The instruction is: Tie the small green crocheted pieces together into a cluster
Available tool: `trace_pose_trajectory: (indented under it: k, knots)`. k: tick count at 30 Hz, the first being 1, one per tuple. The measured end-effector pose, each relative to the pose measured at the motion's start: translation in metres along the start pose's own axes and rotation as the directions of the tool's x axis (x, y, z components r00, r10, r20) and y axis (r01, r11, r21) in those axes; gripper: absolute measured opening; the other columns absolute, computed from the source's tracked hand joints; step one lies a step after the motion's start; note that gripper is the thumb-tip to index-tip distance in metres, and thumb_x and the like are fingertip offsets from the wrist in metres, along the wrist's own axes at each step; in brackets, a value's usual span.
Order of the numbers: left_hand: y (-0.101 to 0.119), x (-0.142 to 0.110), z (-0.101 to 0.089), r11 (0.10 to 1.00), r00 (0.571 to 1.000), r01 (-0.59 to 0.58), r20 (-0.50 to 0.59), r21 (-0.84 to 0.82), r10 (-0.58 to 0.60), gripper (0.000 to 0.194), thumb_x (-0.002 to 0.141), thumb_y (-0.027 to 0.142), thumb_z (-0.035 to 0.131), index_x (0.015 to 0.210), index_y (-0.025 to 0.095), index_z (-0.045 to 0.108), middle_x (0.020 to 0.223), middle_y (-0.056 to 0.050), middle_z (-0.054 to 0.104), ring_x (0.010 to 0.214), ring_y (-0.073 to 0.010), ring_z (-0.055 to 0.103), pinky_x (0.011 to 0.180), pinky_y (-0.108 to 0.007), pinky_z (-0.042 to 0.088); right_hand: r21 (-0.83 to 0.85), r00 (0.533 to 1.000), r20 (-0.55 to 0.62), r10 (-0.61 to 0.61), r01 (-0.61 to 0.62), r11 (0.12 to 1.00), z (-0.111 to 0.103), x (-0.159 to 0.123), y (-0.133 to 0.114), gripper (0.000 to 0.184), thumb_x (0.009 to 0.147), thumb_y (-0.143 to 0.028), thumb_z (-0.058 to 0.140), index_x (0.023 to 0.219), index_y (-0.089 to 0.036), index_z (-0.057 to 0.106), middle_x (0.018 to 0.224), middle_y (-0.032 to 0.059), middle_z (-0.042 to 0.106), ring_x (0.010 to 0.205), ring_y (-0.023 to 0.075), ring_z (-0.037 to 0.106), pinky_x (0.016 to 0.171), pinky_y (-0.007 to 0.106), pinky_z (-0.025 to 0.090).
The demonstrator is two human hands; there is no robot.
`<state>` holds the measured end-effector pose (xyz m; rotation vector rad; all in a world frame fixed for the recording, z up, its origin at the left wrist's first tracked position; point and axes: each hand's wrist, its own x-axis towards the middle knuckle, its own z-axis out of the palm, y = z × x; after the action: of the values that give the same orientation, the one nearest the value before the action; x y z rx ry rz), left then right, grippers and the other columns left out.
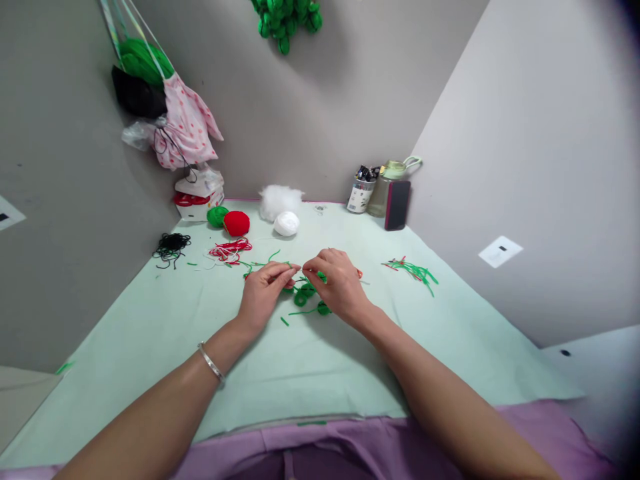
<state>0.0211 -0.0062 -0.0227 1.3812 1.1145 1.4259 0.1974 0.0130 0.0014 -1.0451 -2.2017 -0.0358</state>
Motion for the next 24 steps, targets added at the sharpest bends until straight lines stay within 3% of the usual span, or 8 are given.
trace_pose_trajectory:
  k: [4, 8, 10, 12, 16, 21, 24]
  knots:
    - [-0.002, -0.001, 0.002, 0.999, 0.999, -0.022, 0.042, 0.029, 0.021, 0.021, 0.08, 0.038, 0.074, 0.079, 0.017, 0.076, 0.078, -0.001, 0.067, 0.066, -0.0138, 0.064, 0.065, -0.026, 0.055, 0.31, 0.989, 0.002, 0.148, -0.142, 0.94, -0.003, 0.001, -0.005, 0.012, 0.091, -0.023, 0.064, 0.08, -0.019, 0.068, 0.081, 0.0047, 0.067, 0.08, 0.0184, 0.059, 0.076, 0.032, 0.044]
    - [-0.002, -0.003, 0.004, 0.999, 0.998, -0.029, 0.048, 0.031, 0.027, 0.022, 0.086, 0.038, 0.068, 0.084, 0.017, 0.073, 0.083, -0.003, 0.07, 0.067, -0.0133, 0.065, 0.066, -0.025, 0.056, 0.678, 0.921, 0.086, 0.38, -0.333, 0.655, -0.007, 0.005, -0.005, 0.011, 0.083, -0.027, 0.07, 0.079, -0.019, 0.065, 0.084, 0.0031, 0.071, 0.076, 0.0157, 0.062, 0.068, 0.028, 0.047]
    - [-0.002, -0.005, 0.004, 0.997, 0.997, -0.058, 0.052, 0.045, 0.056, 0.023, 0.091, 0.037, 0.063, 0.093, 0.017, 0.074, 0.086, -0.003, 0.071, 0.068, -0.0131, 0.066, 0.068, -0.025, 0.057, 0.783, 0.892, 0.127, 0.435, -0.359, 0.508, -0.009, 0.007, -0.005, 0.016, 0.079, -0.03, 0.074, 0.079, -0.018, 0.063, 0.078, 0.002, 0.07, 0.068, 0.0143, 0.062, 0.06, 0.026, 0.046]
    - [-0.003, -0.006, 0.003, 0.991, 0.992, -0.117, 0.058, 0.07, 0.113, 0.024, 0.094, 0.035, 0.06, 0.1, 0.017, 0.075, 0.085, -0.003, 0.069, 0.068, -0.0124, 0.066, 0.068, -0.025, 0.057, 0.827, 0.881, 0.167, 0.442, -0.369, 0.424, -0.011, 0.008, -0.005, 0.02, 0.078, -0.033, 0.076, 0.08, -0.018, 0.064, 0.07, 0.0, 0.066, 0.06, 0.0122, 0.058, 0.055, 0.025, 0.044]
    - [-0.004, -0.008, 0.001, 0.953, 0.962, -0.271, 0.053, 0.133, 0.266, 0.022, 0.097, 0.029, 0.057, 0.107, 0.019, 0.074, 0.085, -0.001, 0.066, 0.07, -0.0114, 0.064, 0.068, -0.025, 0.055, 0.802, 0.898, 0.232, 0.375, -0.395, 0.448, -0.012, 0.006, -0.012, 0.022, 0.081, -0.037, 0.072, 0.086, -0.016, 0.072, 0.061, -0.003, 0.057, 0.052, 0.0091, 0.048, 0.05, 0.024, 0.039]
    - [-0.002, -0.008, -0.001, 0.852, 0.893, -0.447, 0.073, 0.274, 0.445, 0.016, 0.095, 0.019, 0.06, 0.087, 0.019, 0.073, 0.082, -0.002, 0.066, 0.079, -0.0133, 0.063, 0.074, -0.026, 0.053, 0.737, 0.909, 0.255, 0.329, -0.403, 0.543, -0.007, 0.002, -0.019, 0.024, 0.085, -0.038, 0.067, 0.088, -0.015, 0.073, 0.058, -0.0028, 0.054, 0.052, 0.009, 0.042, 0.048, 0.024, 0.032]
    - [-0.002, -0.007, -0.001, 0.815, 0.865, -0.494, 0.073, 0.301, 0.497, 0.014, 0.095, 0.015, 0.059, 0.09, 0.018, 0.073, 0.088, -0.003, 0.068, 0.082, -0.0137, 0.064, 0.076, -0.027, 0.053, 0.706, 0.917, 0.245, 0.315, -0.392, 0.59, -0.005, 0.002, -0.019, 0.025, 0.085, -0.038, 0.066, 0.088, -0.015, 0.073, 0.059, -0.0029, 0.054, 0.053, 0.0089, 0.04, 0.049, 0.025, 0.03]
